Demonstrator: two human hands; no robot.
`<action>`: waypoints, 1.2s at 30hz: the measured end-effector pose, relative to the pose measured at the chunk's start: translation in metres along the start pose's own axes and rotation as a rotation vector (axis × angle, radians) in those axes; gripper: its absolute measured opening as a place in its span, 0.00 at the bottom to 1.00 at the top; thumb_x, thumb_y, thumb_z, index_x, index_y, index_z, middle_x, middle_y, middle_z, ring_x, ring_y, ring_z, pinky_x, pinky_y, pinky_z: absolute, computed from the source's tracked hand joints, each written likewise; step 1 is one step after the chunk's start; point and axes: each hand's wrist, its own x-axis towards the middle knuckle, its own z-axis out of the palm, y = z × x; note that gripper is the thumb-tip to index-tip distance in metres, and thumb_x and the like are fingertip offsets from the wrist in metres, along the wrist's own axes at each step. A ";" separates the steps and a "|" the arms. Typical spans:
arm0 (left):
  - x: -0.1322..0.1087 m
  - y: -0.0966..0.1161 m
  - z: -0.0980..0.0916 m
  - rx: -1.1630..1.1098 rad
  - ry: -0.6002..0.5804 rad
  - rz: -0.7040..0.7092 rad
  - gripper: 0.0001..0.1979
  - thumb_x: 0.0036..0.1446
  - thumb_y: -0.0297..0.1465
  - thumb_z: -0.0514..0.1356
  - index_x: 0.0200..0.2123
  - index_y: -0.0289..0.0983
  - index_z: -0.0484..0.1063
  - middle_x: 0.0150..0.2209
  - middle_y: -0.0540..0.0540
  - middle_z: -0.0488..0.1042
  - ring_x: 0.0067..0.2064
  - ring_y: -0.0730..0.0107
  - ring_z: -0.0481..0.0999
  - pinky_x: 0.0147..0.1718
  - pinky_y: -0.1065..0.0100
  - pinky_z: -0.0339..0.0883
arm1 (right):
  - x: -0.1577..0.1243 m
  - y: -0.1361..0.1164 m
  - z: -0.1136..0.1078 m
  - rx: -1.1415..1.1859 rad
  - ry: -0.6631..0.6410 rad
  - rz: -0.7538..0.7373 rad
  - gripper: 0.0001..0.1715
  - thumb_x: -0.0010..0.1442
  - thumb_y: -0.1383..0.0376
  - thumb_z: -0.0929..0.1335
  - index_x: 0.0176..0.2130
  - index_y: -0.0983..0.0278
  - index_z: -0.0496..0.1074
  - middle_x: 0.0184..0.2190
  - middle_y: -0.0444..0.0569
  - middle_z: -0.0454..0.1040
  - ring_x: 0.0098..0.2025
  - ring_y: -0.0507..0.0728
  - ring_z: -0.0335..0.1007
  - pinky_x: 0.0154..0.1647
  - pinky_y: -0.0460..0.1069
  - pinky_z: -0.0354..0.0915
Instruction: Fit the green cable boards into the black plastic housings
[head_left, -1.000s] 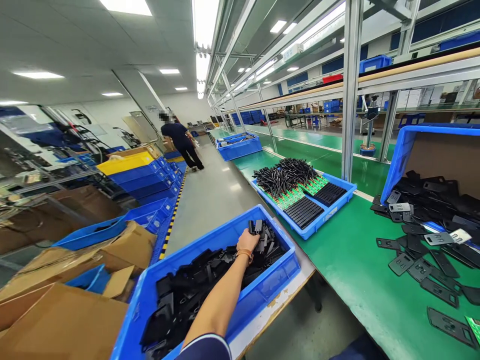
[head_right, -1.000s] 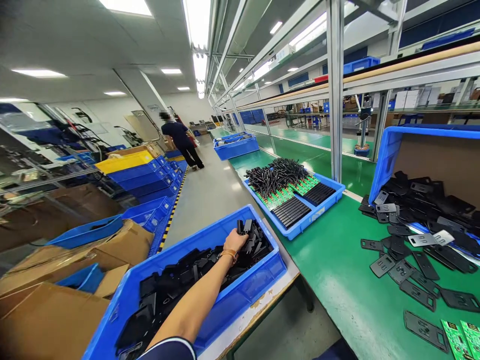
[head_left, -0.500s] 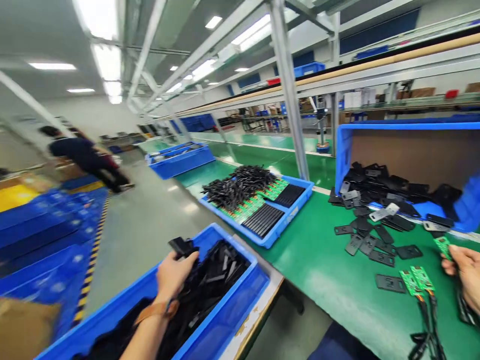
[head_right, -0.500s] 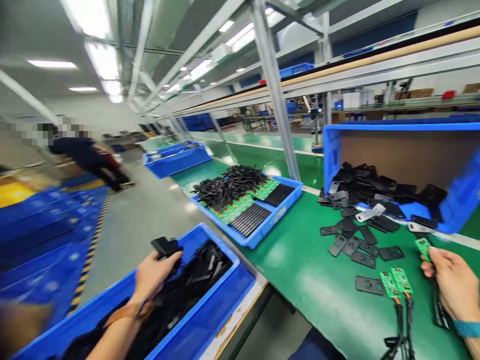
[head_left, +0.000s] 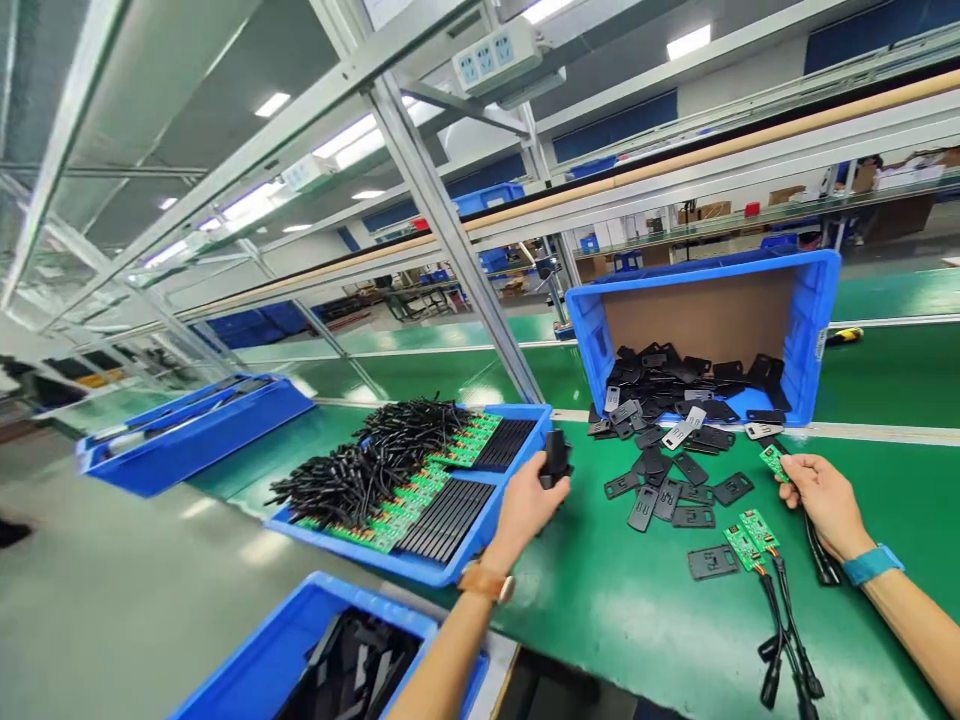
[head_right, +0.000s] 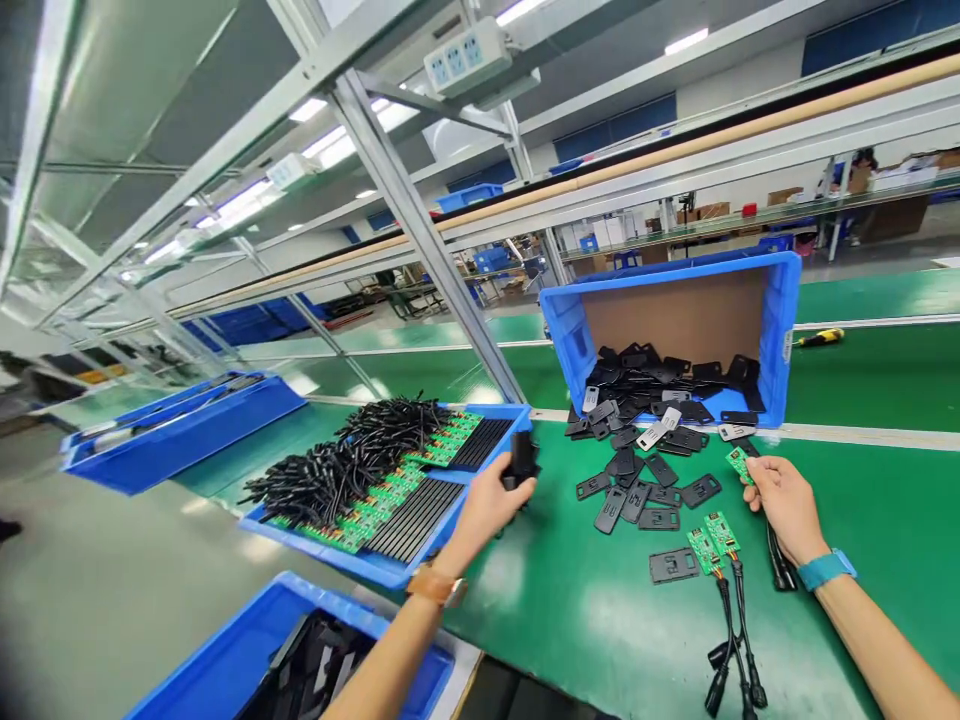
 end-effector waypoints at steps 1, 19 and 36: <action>0.009 0.010 0.015 0.028 -0.028 0.031 0.11 0.55 0.37 0.58 0.40 0.40 0.69 0.37 0.46 0.75 0.38 0.60 0.75 0.38 0.65 0.68 | 0.000 0.000 0.001 0.002 0.004 -0.003 0.29 0.52 0.46 0.75 0.38 0.65 0.69 0.19 0.46 0.72 0.18 0.52 0.64 0.18 0.45 0.61; 0.046 0.056 0.055 -0.186 0.098 0.165 0.13 0.61 0.36 0.53 0.45 0.42 0.72 0.52 0.38 0.73 0.53 0.51 0.71 0.54 0.54 0.64 | 0.001 -0.003 0.016 0.055 0.015 -0.018 0.27 0.54 0.44 0.72 0.35 0.64 0.68 0.18 0.43 0.71 0.16 0.49 0.59 0.17 0.44 0.53; 0.021 0.204 0.109 -2.191 -0.850 -0.392 0.09 0.56 0.23 0.59 0.42 0.35 0.70 0.34 0.46 0.71 0.37 0.66 0.74 0.50 0.46 0.70 | 0.003 -0.022 0.025 0.162 -0.021 0.001 0.32 0.51 0.43 0.73 0.40 0.67 0.71 0.25 0.45 0.72 0.19 0.49 0.62 0.17 0.44 0.56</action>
